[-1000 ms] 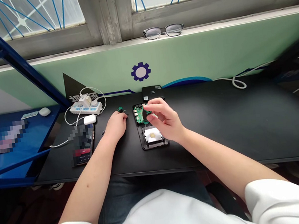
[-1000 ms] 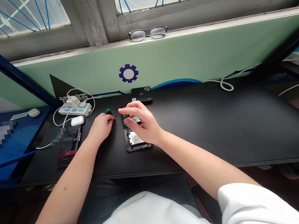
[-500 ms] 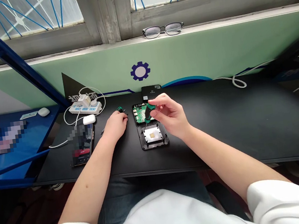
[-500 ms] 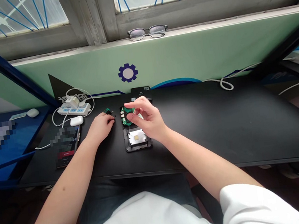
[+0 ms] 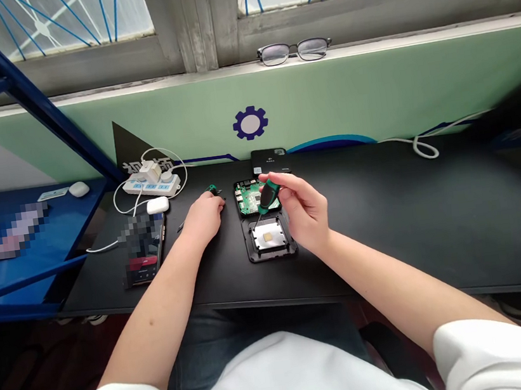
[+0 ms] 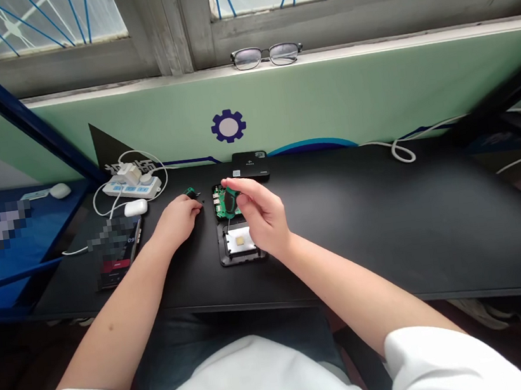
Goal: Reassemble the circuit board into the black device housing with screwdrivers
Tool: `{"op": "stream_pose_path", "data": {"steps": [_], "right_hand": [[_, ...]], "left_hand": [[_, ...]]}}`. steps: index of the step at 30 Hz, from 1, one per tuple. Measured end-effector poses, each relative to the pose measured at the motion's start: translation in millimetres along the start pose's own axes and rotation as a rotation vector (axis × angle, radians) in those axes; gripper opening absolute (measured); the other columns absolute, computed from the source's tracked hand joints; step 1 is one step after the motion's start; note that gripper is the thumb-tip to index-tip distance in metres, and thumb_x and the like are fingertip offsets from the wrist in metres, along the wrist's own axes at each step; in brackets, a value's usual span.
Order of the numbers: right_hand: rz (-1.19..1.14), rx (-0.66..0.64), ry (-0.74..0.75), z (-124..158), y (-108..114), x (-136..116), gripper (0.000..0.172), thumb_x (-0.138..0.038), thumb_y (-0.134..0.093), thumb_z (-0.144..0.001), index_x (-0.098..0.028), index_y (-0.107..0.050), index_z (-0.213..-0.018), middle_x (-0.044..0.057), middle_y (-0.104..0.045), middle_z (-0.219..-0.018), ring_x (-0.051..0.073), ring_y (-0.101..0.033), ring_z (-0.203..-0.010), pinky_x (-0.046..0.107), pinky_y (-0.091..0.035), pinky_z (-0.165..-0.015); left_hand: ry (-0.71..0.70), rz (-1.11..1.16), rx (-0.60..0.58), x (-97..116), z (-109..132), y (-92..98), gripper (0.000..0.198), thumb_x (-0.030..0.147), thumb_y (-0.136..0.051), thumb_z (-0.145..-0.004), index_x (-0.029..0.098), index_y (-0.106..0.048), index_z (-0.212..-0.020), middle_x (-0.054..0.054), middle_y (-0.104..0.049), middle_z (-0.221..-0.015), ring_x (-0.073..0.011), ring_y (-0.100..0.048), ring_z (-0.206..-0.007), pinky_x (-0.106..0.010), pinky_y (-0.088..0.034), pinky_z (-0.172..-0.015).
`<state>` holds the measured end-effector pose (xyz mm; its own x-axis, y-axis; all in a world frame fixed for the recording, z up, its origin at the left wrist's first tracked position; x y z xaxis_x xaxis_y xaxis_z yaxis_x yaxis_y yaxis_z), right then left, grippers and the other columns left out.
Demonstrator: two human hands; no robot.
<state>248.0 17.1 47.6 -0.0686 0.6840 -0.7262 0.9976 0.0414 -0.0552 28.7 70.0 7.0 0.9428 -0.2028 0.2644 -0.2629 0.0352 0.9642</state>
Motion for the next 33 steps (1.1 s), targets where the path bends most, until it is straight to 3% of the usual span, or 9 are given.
{"op": "stream_pose_path", "data": {"steps": [3,5,8,14,16,20,25,30,33], "right_hand": [[0.038,-0.060,0.032,-2,-4,-2,0.029,-0.043,-0.059,-0.112,-0.034,-0.078,-0.131,0.007,-0.081,-0.124,0.025,-0.079,-0.113,0.045,-0.069,-0.090],[0.056,-0.063,0.068,-3,-6,-3,0.025,-0.044,-0.069,-0.107,-0.034,-0.078,-0.128,0.007,-0.077,-0.117,0.021,-0.075,-0.098,0.039,-0.066,-0.079],[0.054,-0.035,0.063,-5,-5,-1,0.030,-0.045,-0.082,-0.098,-0.034,-0.078,-0.124,0.004,-0.071,-0.109,0.019,-0.067,-0.089,0.037,-0.061,-0.075],[-0.041,-0.118,-0.022,-10,-2,-1,0.026,-0.046,-0.065,-0.109,-0.034,-0.080,-0.126,0.006,-0.069,-0.107,0.018,-0.066,-0.085,0.037,-0.059,-0.068],[-0.033,-0.098,-0.024,-11,-1,-2,0.023,-0.048,-0.073,-0.104,-0.032,-0.078,-0.121,0.007,-0.069,-0.111,0.019,-0.069,-0.089,0.037,-0.063,-0.070],[-0.128,-0.083,-0.068,-9,-8,0,0.027,-0.049,-0.082,-0.098,-0.031,-0.066,-0.112,0.007,-0.070,-0.142,0.020,-0.078,-0.103,0.045,-0.071,-0.091],[-0.171,-0.099,-0.046,-5,-14,-3,0.026,-0.040,-0.084,-0.098,-0.031,-0.065,-0.112,0.003,-0.082,-0.119,0.019,-0.082,-0.094,0.042,-0.072,-0.087],[-0.114,-0.115,-0.032,-5,-12,-6,0.020,-0.045,-0.069,-0.106,-0.031,-0.074,-0.120,0.009,-0.082,-0.125,0.025,-0.081,-0.113,0.047,-0.071,-0.092],[-0.065,-0.157,-0.003,-6,-14,-4,0.022,-0.043,-0.068,-0.106,-0.033,-0.075,-0.124,0.008,-0.080,-0.120,0.026,-0.078,-0.110,0.047,-0.069,-0.089]], "left_hand": [[0.002,-0.018,-0.005,0,1,0.6,0.034,0.016,-0.054,-0.106,0.019,-0.086,-0.117,-0.014,-0.076,-0.125,-0.0292,-0.076,-0.110,-0.035,-0.057,-0.092],[0.000,-0.023,-0.003,1,1,1.0,0.033,0.016,-0.054,-0.106,0.019,-0.085,-0.117,-0.013,-0.075,-0.126,-0.0292,-0.075,-0.110,-0.035,-0.057,-0.091],[-0.002,-0.024,0.001,1,0,0.7,0.032,0.016,-0.053,-0.107,0.019,-0.084,-0.115,-0.014,-0.075,-0.124,-0.0301,-0.075,-0.109,-0.036,-0.056,-0.089],[0.001,0.026,0.039,1,-1,1.6,0.024,0.018,-0.052,-0.108,0.020,-0.076,-0.107,-0.015,-0.074,-0.120,-0.0314,-0.073,-0.108,-0.039,-0.055,-0.086],[-0.001,0.098,0.075,2,0,4.6,0.019,0.018,-0.053,-0.108,0.021,-0.071,-0.104,-0.013,-0.075,-0.115,-0.0301,-0.072,-0.107,-0.038,-0.055,-0.089],[0.010,0.274,0.137,7,3,13.6,0.013,0.022,-0.057,-0.107,0.023,-0.063,-0.095,-0.009,-0.075,-0.103,-0.0273,-0.071,-0.102,-0.038,-0.054,-0.091],[-0.086,0.455,0.094,23,9,20.3,0.014,0.030,-0.062,-0.104,0.022,-0.064,-0.093,-0.004,-0.075,-0.095,-0.0223,-0.068,-0.088,-0.035,-0.052,-0.083],[-0.166,0.536,0.006,31,13,17.7,0.013,0.029,-0.059,-0.104,0.021,-0.069,-0.100,-0.003,-0.076,-0.097,-0.0199,-0.067,-0.084,-0.033,-0.053,-0.081],[-0.236,0.547,-0.027,35,15,15.3,0.015,0.029,-0.057,-0.105,0.021,-0.069,-0.102,-0.004,-0.076,-0.098,-0.0202,-0.067,-0.086,-0.034,-0.054,-0.082]]}}
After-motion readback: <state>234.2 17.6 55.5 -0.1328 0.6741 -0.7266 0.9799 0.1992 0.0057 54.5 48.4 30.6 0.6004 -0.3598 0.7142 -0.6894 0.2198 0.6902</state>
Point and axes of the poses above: each hand's wrist, its own z-axis away from the middle knuckle, its own y-axis out of the back of the hand, x = y × z, the point moved 6 cm from there along -z, towards the middle knuckle
